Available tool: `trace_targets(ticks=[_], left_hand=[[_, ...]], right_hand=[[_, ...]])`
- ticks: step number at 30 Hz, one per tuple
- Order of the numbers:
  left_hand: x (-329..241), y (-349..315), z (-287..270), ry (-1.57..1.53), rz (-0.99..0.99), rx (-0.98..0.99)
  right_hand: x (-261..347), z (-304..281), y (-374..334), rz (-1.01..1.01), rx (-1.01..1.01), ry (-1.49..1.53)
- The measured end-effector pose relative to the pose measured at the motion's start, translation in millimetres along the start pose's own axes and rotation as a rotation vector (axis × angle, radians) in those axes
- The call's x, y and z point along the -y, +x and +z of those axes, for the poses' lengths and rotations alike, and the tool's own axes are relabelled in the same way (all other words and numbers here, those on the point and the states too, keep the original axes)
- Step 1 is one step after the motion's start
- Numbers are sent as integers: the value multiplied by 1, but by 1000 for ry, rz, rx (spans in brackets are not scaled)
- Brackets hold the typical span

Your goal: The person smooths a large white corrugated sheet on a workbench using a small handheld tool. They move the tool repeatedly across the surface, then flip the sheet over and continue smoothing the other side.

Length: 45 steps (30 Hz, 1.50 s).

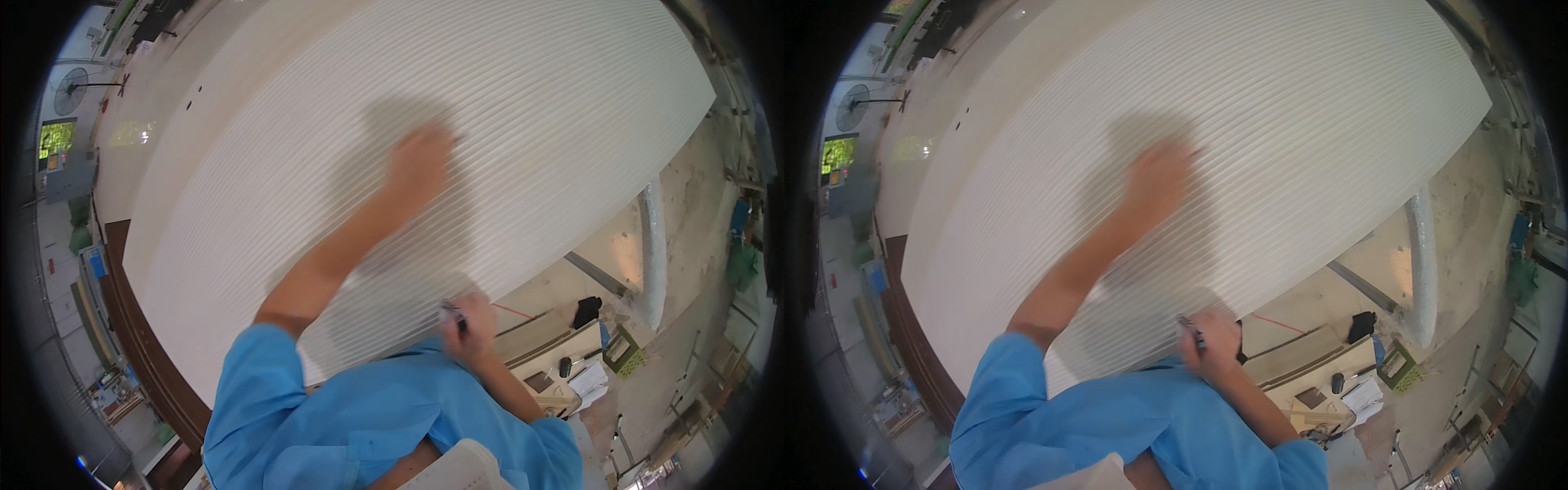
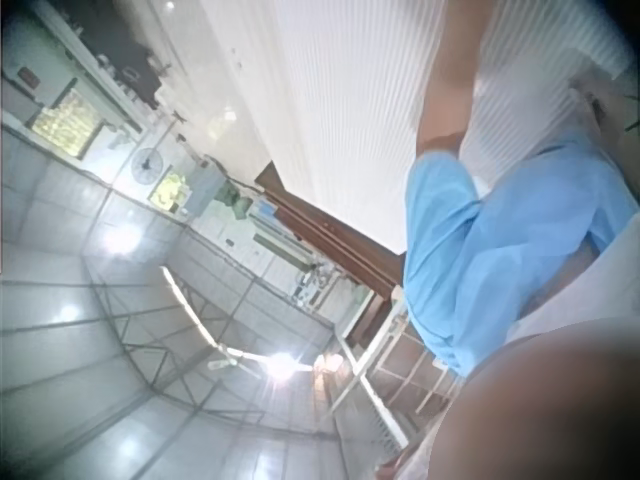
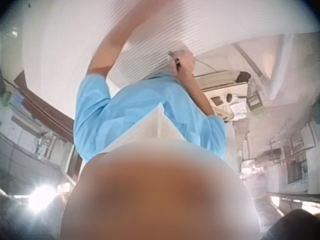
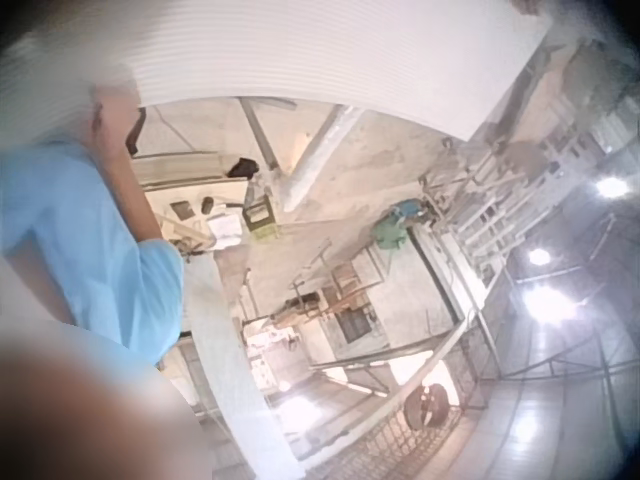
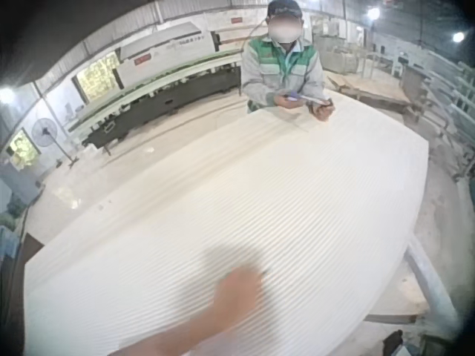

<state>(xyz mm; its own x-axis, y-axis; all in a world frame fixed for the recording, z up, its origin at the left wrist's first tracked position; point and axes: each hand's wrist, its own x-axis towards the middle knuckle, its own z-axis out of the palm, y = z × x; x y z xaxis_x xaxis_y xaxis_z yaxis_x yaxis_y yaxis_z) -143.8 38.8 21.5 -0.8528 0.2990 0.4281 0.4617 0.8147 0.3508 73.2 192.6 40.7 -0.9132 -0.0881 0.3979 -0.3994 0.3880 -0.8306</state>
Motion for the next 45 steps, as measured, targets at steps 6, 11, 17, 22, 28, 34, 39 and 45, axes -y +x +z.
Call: trace_targets(ticks=[6, 11, 17, 22, 28, 34, 39, 45], left_hand=[[66, -150, -111, -130, -442, 115], [58, -97, -62, -156, -313, 93], [22, 23, 30, -159, -32, 51], [31, -40, -61, 183, 95, 91], [7, 22, -14, -28, -143, 63], [27, -30, -29, -99, -152, 28], [78, -120, -64, -235, -486, 134], [30, 19, 0, -47, -143, 77]], right_hand=[[-45, -47, 35, 182, -10, -130], [-60, -36, 39, 300, -70, 43], [-55, -36, 40, 175, -16, -148], [-54, -39, 36, 386, -89, 11], [-57, -37, 40, 88, -81, -216], [-58, -35, 41, 278, -116, -33], [-66, -36, 34, 174, -103, -160], [-67, -33, 37, 130, -119, -152]])
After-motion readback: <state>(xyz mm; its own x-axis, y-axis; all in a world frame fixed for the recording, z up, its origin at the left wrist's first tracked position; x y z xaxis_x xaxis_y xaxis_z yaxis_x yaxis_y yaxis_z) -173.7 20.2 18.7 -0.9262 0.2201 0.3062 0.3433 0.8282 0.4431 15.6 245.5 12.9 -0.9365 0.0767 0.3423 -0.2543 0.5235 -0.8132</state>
